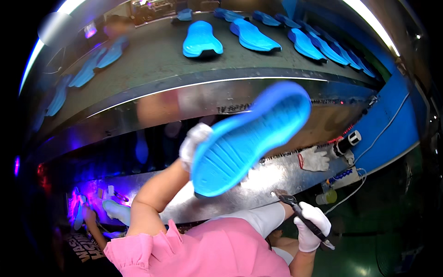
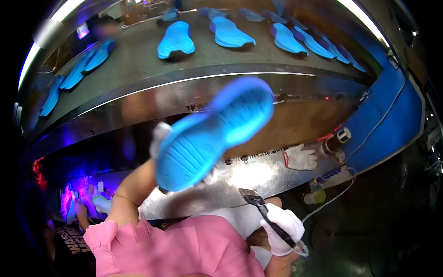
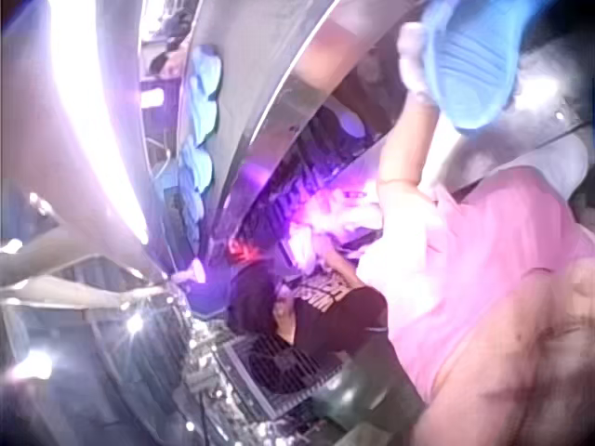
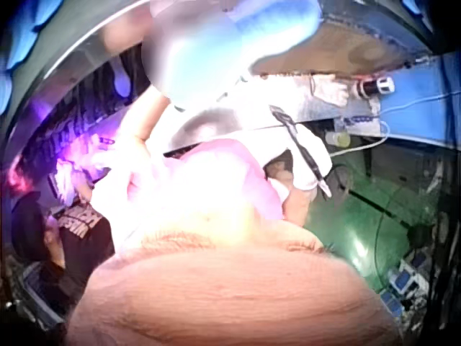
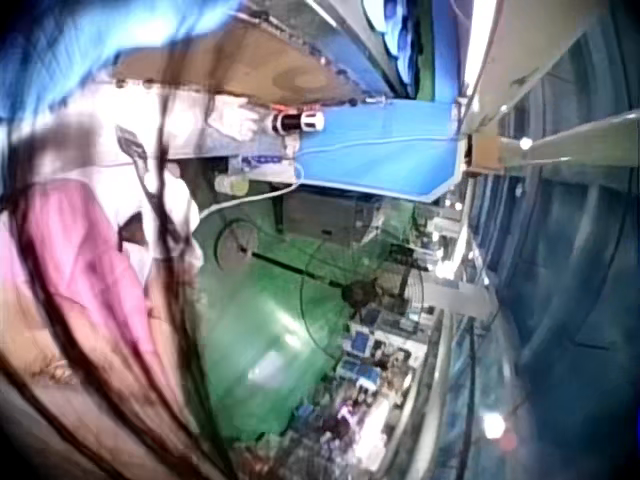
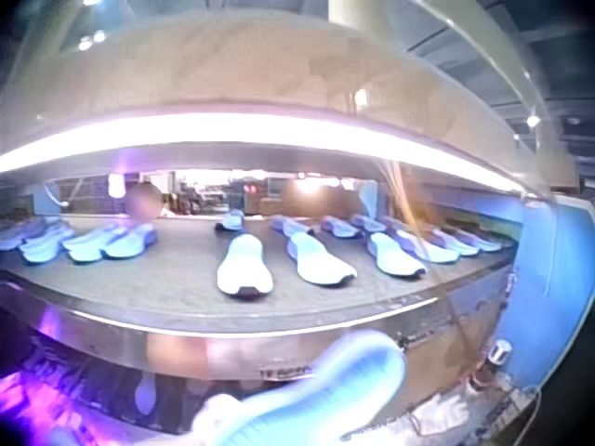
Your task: The person applies adhesive across shoe soles using a brush applicator tool and places the finished soles onto a conveyor belt.
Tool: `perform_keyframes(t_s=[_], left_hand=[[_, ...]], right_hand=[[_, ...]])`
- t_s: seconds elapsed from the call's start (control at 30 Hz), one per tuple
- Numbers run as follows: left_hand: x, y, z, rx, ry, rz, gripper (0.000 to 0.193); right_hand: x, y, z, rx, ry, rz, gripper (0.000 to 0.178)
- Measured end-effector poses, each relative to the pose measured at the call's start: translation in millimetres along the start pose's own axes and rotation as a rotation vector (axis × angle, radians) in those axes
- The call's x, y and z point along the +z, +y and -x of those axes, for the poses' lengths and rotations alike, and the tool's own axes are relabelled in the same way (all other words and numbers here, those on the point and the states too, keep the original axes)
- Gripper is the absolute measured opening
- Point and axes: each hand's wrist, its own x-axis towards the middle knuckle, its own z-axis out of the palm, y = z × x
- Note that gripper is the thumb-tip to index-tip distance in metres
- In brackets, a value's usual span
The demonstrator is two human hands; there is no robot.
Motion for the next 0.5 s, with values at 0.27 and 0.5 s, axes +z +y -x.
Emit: perform_keyframes(t_s=[0.27, 0.5], left_hand=[[77.7, 99.3, 58.7, 0.506, -0.186, 0.047, 0.075], [54.4, 207.6, 90.7, 1.012, 0.637, -1.864, 0.046]], right_hand=[[27.0, 8.6, 6.3, 0.066, -0.055, -0.167, 0.026], [21.0, 14.4, 10.9, 0.107, -0.104, -0.116, 0.022]])
